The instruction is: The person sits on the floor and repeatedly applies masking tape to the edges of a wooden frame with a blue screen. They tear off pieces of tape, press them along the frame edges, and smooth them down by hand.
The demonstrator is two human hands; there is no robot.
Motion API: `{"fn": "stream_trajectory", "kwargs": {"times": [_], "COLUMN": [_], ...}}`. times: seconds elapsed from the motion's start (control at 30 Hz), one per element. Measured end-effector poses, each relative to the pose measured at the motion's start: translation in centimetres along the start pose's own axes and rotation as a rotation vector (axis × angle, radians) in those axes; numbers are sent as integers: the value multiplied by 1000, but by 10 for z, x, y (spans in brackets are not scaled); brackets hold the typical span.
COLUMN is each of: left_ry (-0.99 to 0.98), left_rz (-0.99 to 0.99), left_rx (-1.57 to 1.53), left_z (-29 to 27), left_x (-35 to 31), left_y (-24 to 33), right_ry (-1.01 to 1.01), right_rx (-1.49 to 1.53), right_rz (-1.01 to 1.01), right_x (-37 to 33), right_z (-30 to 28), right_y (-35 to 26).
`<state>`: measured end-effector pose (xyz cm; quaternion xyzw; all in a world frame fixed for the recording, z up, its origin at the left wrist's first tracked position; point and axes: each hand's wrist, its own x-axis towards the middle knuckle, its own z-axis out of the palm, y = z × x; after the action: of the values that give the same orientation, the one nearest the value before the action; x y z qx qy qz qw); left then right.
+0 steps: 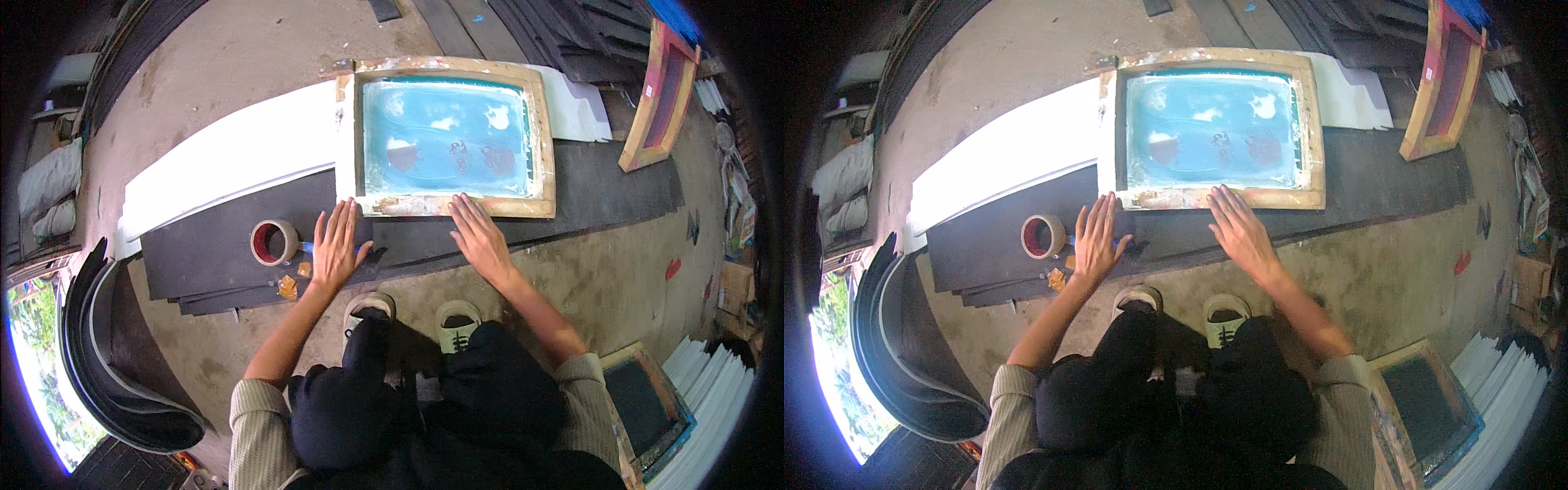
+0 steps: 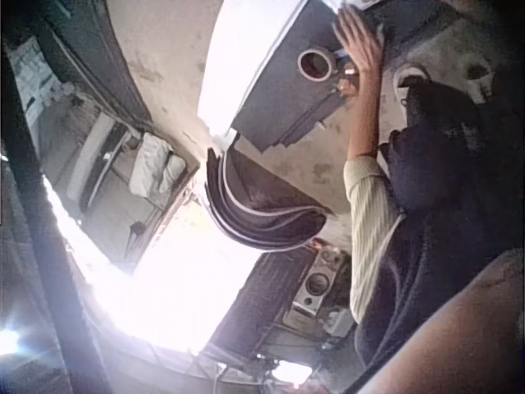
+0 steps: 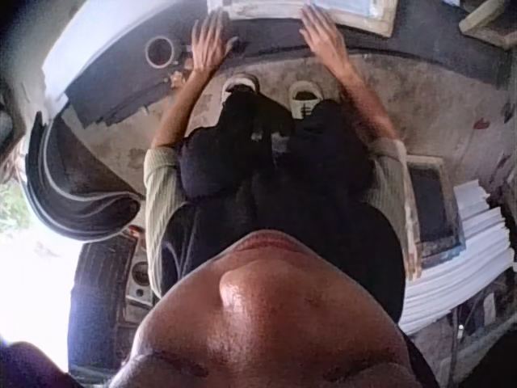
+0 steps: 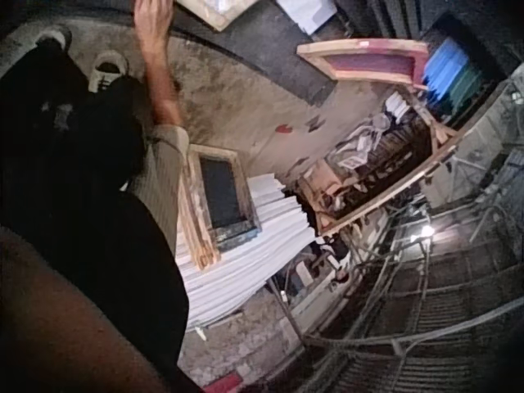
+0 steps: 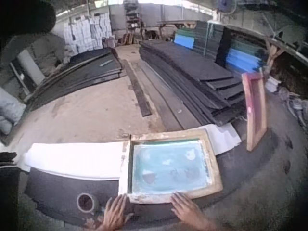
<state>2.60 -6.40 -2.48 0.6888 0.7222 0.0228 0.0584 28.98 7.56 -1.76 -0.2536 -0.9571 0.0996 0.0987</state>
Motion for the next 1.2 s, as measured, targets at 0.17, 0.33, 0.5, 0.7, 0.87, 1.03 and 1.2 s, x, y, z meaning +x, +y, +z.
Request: {"fn": "stream_trajectory", "kwargs": {"times": [0.17,0.33,0.5,0.7,0.87,1.03,1.2], "left_ry": [45,-33,-41,-40,-477,-392,-113], "left_rz": [72,12,8,116,369,634,764], "left_rx": [-203,-62,-42,-476,-867,-954,-412], "left_z": [6,6,7,-17,-6,22,24], "left_x": [23,22,19,72,161,199,182], "left_y": [33,34,29,28,82,151,164], "right_ry": [69,67,75,236,89,-109,-61], "right_rx": [116,61,-49,193,300,341,-35], "right_rz": [2,5,161,427,362,268,163], "right_x": [33,33,-13,-53,-51,-38,-61], "right_z": [26,27,8,-35,-58,-62,-36], "right_y": [-33,-33,4,45,115,126,111]}}
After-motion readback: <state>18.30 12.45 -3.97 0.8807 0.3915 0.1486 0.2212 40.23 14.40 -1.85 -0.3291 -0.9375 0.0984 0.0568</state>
